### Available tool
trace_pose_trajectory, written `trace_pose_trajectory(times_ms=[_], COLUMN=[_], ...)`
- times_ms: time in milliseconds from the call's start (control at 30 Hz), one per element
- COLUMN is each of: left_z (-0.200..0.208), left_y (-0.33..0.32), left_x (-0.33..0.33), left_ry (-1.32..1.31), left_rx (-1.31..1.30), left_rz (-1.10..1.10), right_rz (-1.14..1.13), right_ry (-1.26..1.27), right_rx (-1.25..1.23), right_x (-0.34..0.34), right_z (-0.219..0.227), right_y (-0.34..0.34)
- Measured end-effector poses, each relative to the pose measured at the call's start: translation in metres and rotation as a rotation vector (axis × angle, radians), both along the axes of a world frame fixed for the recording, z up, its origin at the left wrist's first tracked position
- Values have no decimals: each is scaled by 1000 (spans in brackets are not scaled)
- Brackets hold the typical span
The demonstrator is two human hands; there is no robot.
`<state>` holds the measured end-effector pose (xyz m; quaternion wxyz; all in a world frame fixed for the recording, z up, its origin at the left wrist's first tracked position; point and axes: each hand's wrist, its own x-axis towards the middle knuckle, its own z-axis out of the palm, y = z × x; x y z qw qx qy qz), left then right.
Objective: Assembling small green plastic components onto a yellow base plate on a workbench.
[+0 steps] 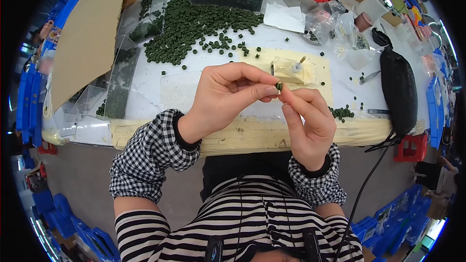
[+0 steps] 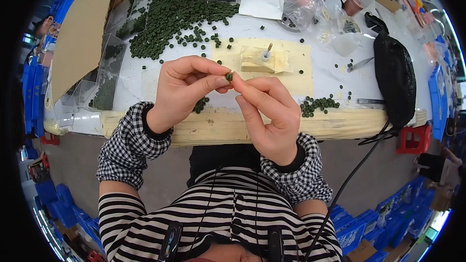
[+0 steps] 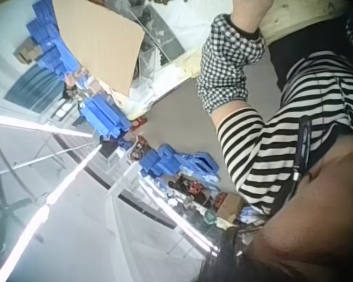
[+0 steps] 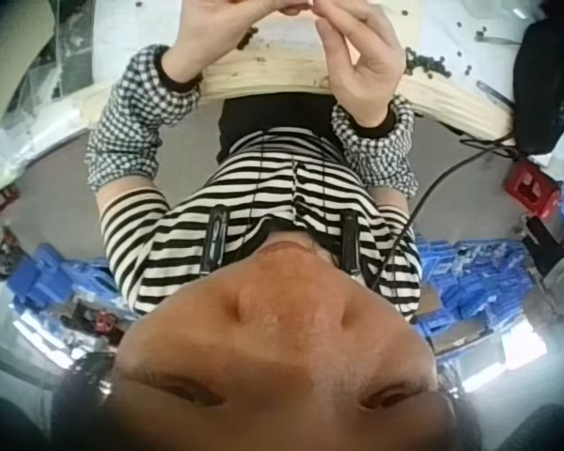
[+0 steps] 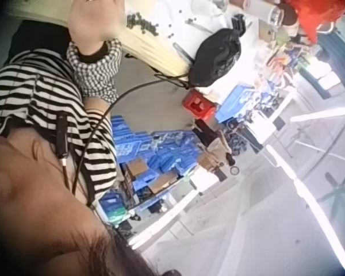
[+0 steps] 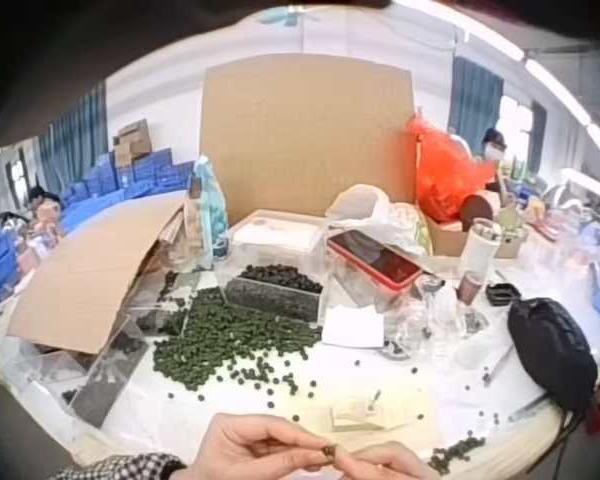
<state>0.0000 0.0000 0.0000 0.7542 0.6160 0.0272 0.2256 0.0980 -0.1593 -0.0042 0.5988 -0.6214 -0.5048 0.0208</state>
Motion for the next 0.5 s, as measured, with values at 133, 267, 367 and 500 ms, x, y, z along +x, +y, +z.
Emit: trace_pose_trajectory(times_ms=[133,267,367,500], left_z=[1,3,2,2], left_y=[0,0,0,0], left_x=[-1,-2,-2,-2], left_ry=[8,22,16,7], left_rx=[-6,-17,-17,-37], left_rz=[-5,3,-5,-28], right_rz=[-29,-55,-46,-52], right_ry=[-38,-79,-94,-112], right_rx=[-1,5,5,12], right_x=[-3,-2,-2,-1], right_z=[0,-1,-1,-1], right_y=[0,1,1,1])
